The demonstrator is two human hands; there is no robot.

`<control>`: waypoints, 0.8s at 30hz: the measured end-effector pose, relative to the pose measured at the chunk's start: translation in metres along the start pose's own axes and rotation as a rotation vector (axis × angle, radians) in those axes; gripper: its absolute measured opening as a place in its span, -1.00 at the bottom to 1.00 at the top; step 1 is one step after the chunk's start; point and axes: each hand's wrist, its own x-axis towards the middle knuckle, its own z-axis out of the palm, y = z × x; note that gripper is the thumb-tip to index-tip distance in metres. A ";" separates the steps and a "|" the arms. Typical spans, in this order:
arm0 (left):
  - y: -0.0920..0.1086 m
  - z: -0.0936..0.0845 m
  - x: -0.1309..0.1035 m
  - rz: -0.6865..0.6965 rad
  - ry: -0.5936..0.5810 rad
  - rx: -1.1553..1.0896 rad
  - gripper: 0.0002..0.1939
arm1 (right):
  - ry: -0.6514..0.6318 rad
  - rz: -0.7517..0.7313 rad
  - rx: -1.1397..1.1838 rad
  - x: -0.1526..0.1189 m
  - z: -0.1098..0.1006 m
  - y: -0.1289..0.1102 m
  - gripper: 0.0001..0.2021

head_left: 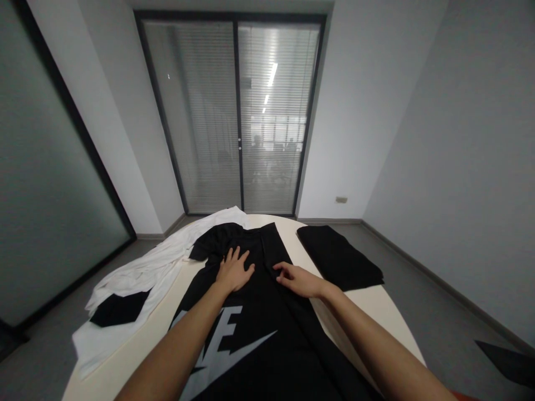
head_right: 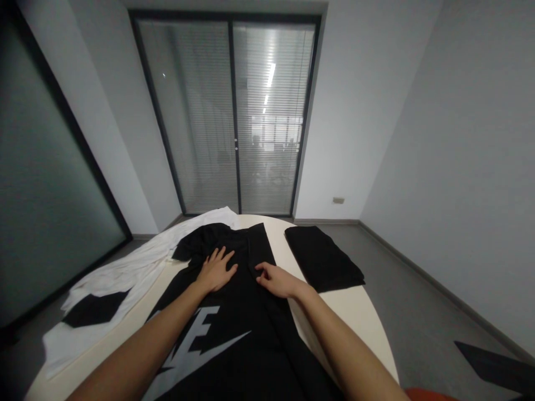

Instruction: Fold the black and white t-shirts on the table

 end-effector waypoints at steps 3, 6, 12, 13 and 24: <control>-0.001 0.001 0.004 -0.009 -0.012 0.001 -0.35 | -0.045 0.050 -0.088 -0.018 -0.010 -0.009 -0.60; -0.001 0.000 0.003 -0.009 -0.005 -0.004 -0.36 | -0.138 0.145 -0.289 -0.039 -0.019 -0.024 -0.65; -0.001 -0.001 0.001 -0.016 0.017 -0.018 -0.38 | -0.551 0.363 -0.152 -0.061 -0.029 -0.047 -0.71; -0.001 -0.001 0.000 -0.014 0.017 -0.020 -0.38 | -0.574 0.335 -0.053 -0.062 -0.029 -0.049 -0.72; 0.002 -0.004 -0.003 -0.003 0.057 -0.015 -0.40 | -0.853 0.338 0.458 -0.061 -0.010 -0.042 -0.34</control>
